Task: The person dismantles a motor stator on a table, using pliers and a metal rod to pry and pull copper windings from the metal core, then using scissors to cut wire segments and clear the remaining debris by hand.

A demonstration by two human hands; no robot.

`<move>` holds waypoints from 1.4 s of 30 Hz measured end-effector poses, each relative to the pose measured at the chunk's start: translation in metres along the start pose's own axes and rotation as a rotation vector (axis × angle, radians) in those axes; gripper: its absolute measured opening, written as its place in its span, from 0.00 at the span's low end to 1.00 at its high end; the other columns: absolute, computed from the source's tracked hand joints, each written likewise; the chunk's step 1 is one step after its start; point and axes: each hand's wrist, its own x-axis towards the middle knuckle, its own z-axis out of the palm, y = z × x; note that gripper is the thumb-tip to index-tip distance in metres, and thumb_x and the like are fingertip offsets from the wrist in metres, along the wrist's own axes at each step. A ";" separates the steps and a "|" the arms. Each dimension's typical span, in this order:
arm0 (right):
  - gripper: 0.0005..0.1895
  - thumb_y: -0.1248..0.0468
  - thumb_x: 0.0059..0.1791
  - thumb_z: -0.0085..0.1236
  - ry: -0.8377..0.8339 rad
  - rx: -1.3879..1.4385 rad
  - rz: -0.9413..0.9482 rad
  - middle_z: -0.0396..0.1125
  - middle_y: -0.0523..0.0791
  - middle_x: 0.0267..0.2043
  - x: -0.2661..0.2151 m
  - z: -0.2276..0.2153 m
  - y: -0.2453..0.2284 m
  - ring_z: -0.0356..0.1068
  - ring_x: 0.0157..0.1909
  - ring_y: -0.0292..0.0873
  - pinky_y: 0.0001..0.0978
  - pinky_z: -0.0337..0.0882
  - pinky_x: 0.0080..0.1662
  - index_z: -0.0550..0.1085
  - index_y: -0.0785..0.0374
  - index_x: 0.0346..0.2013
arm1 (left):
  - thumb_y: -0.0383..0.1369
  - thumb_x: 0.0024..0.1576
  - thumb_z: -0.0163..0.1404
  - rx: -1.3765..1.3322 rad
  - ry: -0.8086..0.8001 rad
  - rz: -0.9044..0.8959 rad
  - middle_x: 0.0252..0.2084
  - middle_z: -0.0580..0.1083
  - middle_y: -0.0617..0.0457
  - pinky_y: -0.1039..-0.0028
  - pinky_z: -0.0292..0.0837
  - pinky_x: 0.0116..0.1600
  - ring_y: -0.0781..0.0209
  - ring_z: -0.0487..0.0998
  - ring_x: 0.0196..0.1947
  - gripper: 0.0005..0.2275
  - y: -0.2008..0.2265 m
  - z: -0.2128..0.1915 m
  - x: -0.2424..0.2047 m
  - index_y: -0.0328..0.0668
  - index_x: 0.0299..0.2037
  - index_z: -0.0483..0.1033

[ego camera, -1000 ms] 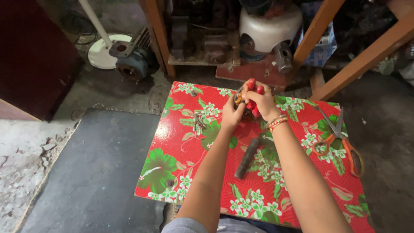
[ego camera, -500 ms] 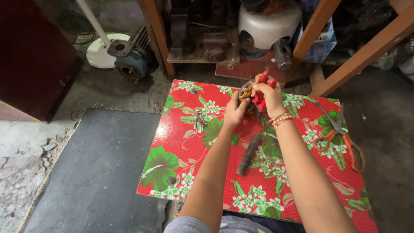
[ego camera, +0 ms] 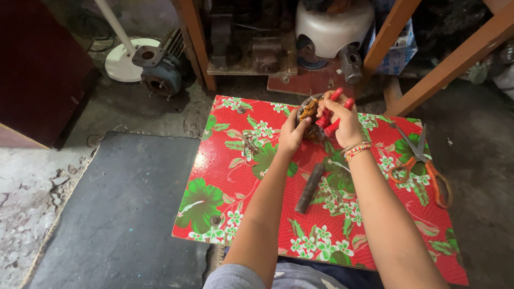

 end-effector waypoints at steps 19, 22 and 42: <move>0.07 0.70 0.47 0.49 0.563 0.559 -0.219 0.65 0.46 0.38 -0.062 -0.123 0.091 0.68 0.45 0.49 0.47 0.69 0.60 0.66 0.59 0.39 | 0.36 0.54 0.54 -0.055 0.049 0.081 0.40 0.79 0.47 0.70 0.74 0.50 0.61 0.79 0.42 0.18 -0.009 -0.003 -0.002 0.34 0.51 0.74; 0.11 0.70 0.45 0.46 0.541 0.474 -0.193 0.66 0.47 0.41 -0.070 -0.130 0.098 0.70 0.48 0.51 0.50 0.69 0.61 0.66 0.58 0.41 | 0.35 0.54 0.52 -0.118 0.045 0.105 0.43 0.78 0.46 0.69 0.74 0.52 0.60 0.78 0.44 0.19 -0.018 -0.001 0.001 0.32 0.54 0.73; 0.40 0.68 0.45 0.37 0.211 -0.062 -0.091 0.68 0.61 0.59 -0.105 -0.092 0.048 0.71 0.56 0.49 0.36 0.74 0.46 0.54 0.70 0.75 | 0.34 0.53 0.52 -0.064 0.093 0.081 0.44 0.79 0.44 0.67 0.74 0.53 0.57 0.79 0.45 0.20 -0.019 0.000 0.003 0.33 0.54 0.73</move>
